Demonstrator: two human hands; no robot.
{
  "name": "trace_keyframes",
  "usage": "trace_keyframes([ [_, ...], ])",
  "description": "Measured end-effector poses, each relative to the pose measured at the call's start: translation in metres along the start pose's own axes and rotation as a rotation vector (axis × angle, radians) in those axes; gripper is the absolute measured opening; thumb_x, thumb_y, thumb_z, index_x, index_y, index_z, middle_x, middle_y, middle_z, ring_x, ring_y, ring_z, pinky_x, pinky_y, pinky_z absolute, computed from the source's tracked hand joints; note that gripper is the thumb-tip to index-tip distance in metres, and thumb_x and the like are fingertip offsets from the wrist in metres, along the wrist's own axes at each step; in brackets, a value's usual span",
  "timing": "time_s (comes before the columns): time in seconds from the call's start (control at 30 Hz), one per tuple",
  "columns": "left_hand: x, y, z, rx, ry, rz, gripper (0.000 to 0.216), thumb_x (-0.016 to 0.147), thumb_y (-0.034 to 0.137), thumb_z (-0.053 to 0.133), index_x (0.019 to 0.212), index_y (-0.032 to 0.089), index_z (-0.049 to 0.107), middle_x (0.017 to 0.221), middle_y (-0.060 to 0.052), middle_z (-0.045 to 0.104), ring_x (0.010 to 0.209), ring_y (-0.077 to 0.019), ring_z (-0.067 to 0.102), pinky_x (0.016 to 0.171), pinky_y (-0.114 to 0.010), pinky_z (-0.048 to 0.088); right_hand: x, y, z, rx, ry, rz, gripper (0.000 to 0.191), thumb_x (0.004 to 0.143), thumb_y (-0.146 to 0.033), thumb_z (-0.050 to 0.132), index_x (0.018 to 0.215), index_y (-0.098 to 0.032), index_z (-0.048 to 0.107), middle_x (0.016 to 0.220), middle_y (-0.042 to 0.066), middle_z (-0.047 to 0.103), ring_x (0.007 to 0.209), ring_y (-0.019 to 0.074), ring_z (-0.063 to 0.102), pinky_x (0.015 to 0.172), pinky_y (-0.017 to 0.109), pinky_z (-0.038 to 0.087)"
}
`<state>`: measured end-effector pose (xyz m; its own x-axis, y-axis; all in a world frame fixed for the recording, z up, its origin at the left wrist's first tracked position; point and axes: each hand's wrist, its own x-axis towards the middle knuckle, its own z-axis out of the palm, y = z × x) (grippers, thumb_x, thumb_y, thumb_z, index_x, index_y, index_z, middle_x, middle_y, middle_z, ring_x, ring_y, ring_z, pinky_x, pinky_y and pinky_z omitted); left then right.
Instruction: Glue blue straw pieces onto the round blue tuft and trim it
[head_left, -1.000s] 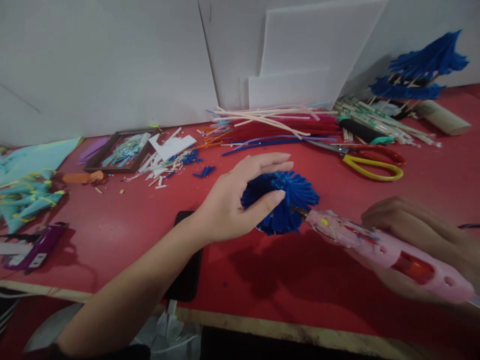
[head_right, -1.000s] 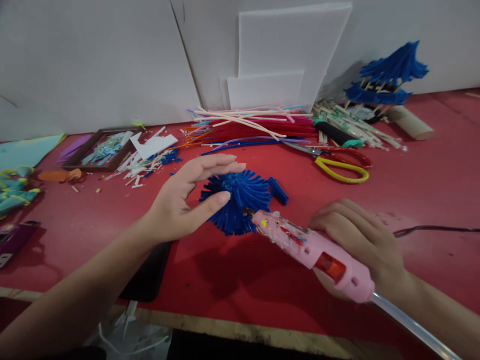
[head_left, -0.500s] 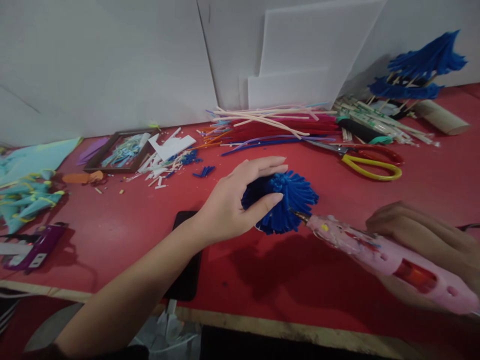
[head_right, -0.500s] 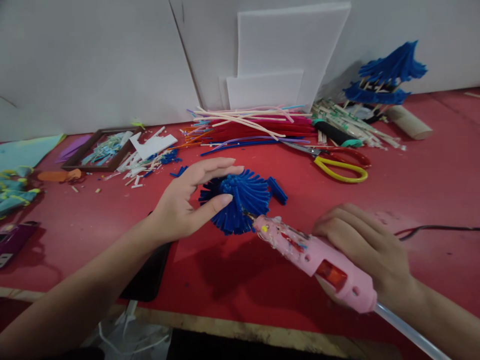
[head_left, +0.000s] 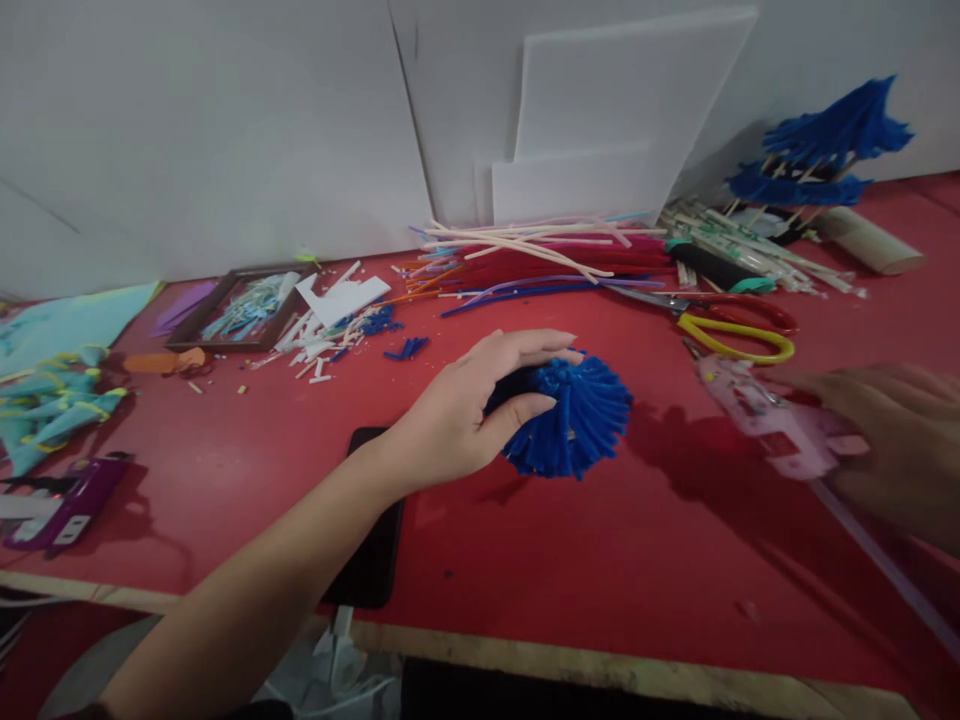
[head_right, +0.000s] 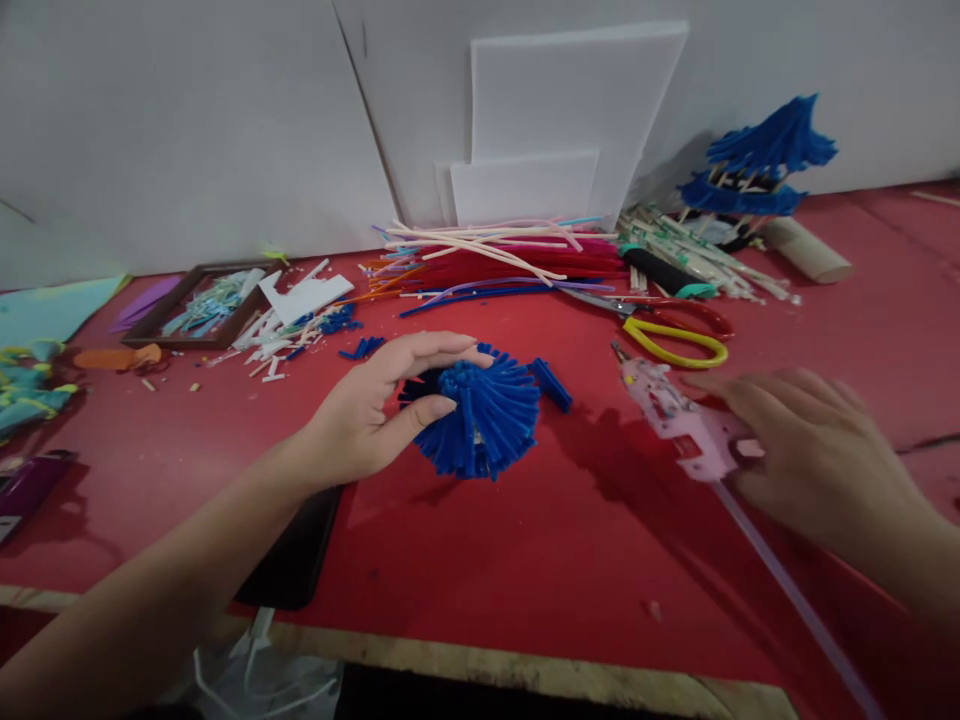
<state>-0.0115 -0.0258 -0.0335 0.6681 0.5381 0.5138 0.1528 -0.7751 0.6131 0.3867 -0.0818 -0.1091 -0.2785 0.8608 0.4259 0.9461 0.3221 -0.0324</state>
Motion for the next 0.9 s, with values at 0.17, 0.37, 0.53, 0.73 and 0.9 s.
trace_keyframes([
  [0.17,0.002,0.008,-0.004,0.026,-0.06,-0.007,0.046,0.103,0.026,0.058,0.148,0.026,0.048,0.15,-0.013,0.062,0.14,-0.0271,0.061,0.117,-0.045,0.051,0.029,-0.003,0.001,-0.042,-0.217,0.144,0.024,0.068,-0.02,0.057,0.084,-0.025,0.074,0.087,0.013,0.076,0.078,0.0261,0.066,0.064,0.039,0.038],
  [0.37,0.007,0.011,0.001,0.047,0.224,0.026,0.023,0.099,0.022,0.064,0.121,0.022,0.068,0.121,-0.009,0.077,0.114,-0.0211,0.073,0.104,-0.038,0.059,0.06,-0.042,-0.004,-0.032,-0.055,0.023,0.035,0.085,-0.019,0.048,0.105,-0.02,0.077,0.109,0.019,0.075,0.096,0.0281,0.062,0.076,0.043,0.038],
  [0.53,0.009,0.014,-0.003,0.074,0.43,0.025,0.016,0.097,0.014,0.066,0.095,0.026,0.076,0.089,-0.001,0.076,0.084,-0.0148,0.071,0.079,-0.031,0.06,0.086,-0.077,0.014,-0.002,-0.038,-0.077,0.029,0.096,-0.043,0.054,0.088,-0.024,0.073,0.09,0.013,0.072,0.087,0.0257,0.057,0.072,0.04,0.032],
  [0.73,0.003,0.009,-0.006,0.045,0.565,-0.112,0.018,0.103,0.036,0.059,0.092,0.027,0.071,0.075,-0.001,0.063,0.068,-0.016,0.059,0.067,-0.033,0.054,0.098,-0.085,0.036,0.01,-0.088,-0.131,0.034,0.098,-0.045,0.052,0.074,-0.023,0.065,0.075,0.009,0.068,0.072,0.0205,0.053,0.065,0.036,0.025],
  [0.9,-0.001,-0.005,-0.003,-0.066,0.575,-0.184,0.029,0.101,0.054,0.059,0.097,0.026,0.056,0.058,0.006,0.045,0.051,-0.0127,0.044,0.05,-0.027,0.041,0.096,-0.087,0.028,0.023,-0.113,-0.135,0.026,0.096,-0.031,0.052,0.074,-0.023,0.064,0.069,0.007,0.068,0.066,0.0195,0.053,0.063,0.037,0.021],
])
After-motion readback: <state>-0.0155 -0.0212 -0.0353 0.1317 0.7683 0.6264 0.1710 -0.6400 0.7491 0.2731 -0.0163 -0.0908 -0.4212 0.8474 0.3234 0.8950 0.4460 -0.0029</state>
